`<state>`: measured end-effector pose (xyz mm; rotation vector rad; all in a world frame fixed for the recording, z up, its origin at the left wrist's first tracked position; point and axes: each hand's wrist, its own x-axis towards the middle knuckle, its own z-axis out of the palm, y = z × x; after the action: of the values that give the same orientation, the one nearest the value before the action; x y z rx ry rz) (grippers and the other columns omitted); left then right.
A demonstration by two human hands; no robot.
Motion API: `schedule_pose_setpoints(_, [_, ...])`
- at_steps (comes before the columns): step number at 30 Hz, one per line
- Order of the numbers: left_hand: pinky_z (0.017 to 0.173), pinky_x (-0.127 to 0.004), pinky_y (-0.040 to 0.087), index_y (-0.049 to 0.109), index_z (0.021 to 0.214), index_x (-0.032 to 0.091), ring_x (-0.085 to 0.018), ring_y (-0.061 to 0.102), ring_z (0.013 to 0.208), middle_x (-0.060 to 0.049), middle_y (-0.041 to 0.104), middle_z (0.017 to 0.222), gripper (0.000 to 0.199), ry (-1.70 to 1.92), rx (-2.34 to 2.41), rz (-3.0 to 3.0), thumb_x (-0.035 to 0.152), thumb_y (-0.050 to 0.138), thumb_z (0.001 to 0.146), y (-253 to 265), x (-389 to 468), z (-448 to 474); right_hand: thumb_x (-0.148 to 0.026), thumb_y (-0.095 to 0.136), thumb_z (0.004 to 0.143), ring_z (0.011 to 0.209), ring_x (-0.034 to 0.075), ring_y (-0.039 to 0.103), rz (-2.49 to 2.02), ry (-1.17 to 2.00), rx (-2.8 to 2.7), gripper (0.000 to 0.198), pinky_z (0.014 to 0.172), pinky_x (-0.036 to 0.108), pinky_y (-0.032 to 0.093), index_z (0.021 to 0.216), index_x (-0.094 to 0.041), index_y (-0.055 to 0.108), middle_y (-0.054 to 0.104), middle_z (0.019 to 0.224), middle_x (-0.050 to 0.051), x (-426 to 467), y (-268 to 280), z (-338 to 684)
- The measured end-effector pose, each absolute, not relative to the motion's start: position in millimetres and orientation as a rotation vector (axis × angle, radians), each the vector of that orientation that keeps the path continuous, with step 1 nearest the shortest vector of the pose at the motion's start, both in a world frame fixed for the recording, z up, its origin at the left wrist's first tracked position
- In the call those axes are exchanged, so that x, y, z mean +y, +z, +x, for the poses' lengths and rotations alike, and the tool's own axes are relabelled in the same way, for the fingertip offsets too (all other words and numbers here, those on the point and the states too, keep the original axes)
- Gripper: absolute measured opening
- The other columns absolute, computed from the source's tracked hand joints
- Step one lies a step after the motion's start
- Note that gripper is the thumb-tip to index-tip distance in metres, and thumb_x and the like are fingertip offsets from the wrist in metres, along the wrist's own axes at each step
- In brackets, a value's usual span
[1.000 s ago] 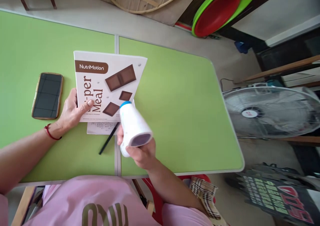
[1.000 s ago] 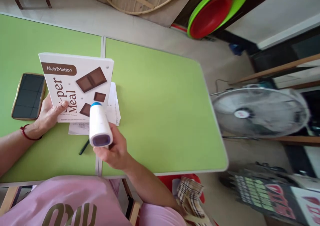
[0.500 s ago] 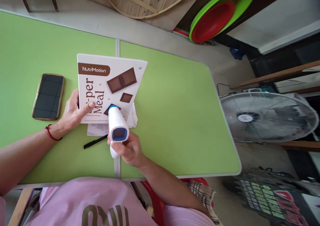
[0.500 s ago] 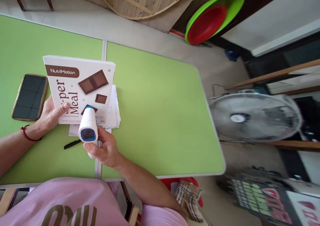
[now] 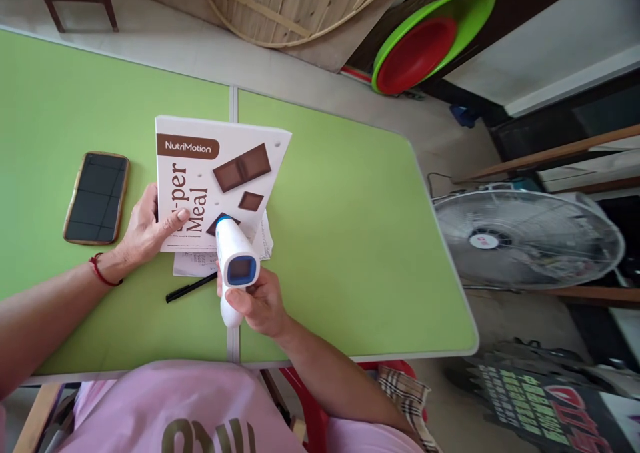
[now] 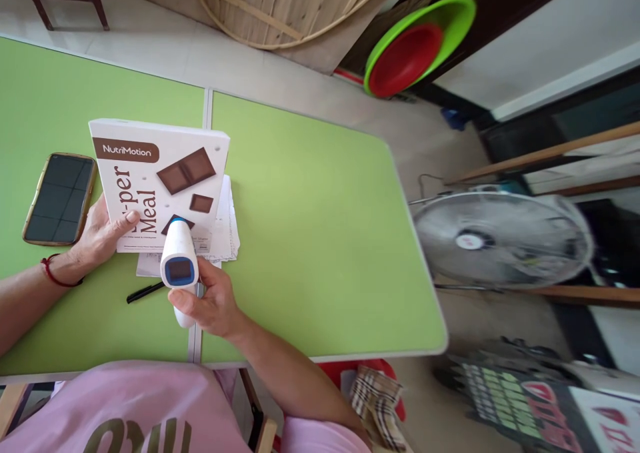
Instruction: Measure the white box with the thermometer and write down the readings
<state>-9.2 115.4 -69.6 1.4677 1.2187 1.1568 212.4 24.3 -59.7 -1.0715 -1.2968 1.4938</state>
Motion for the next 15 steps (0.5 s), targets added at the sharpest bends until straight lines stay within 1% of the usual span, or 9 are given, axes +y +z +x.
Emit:
schedule_pose_setpoints(5, [0.079,-0.048,0.055,0.058,0.119,0.020,-0.034,0.066,0.097,-0.014,0.068,0.111,0.068,1.183,1.213,1.526,0.074,0.071,0.080,-61,113,-7,-0.053,0.078,0.072,0.059,0.014,0.051,-1.070,1.528,-1.232,0.036,0.058,0.033,0.047,0.078,-0.021,0.062,0.057,0.066,-0.001,25,-64,213])
schedule_pose_setpoints(7, [0.080,-0.050,0.054,0.059,0.121,0.019,-0.036,0.065,0.099,-0.014,0.067,0.111,0.072,1.172,1.245,1.577,0.078,0.066,0.080,-57,113,-6,-0.054,0.078,0.072,0.060,0.015,0.052,-1.079,1.534,-1.220,0.037,0.058,0.033,0.048,0.079,-0.020,0.062,0.057,0.069,0.000,25,-66,213])
schedule_pose_setpoints(10, [0.087,-0.056,0.051,0.061,0.119,0.019,-0.040,0.062,0.104,-0.014,0.066,0.112,0.076,1.162,1.312,1.665,0.083,0.063,0.079,-52,113,-5,-0.055,0.077,0.072,0.061,0.014,0.052,-1.078,1.550,-1.233,0.038,0.057,0.033,0.048,0.080,-0.021,0.062,0.058,0.070,0.000,24,-66,214])
schedule_pose_setpoints(12, [0.088,-0.053,0.052,0.063,0.116,0.019,-0.038,0.063,0.102,-0.013,0.067,0.110,0.072,1.174,1.291,1.664,0.080,0.068,0.078,-52,114,-7,-0.054,0.077,0.073,0.061,0.014,0.052,-1.056,1.545,-1.244,0.037,0.057,0.032,0.048,0.080,-0.021,0.062,0.058,0.069,-0.001,24,-65,213])
schedule_pose_setpoints(15, [0.080,-0.046,0.056,0.063,0.118,0.019,-0.034,0.067,0.094,-0.011,0.069,0.107,0.068,1.219,1.196,1.588,0.073,0.074,0.079,-58,115,-9,-0.053,0.076,0.075,0.061,0.014,0.053,-1.033,1.525,-1.291,0.035,0.056,0.032,0.048,0.081,-0.021,0.062,0.058,0.070,0.000,24,-62,213])
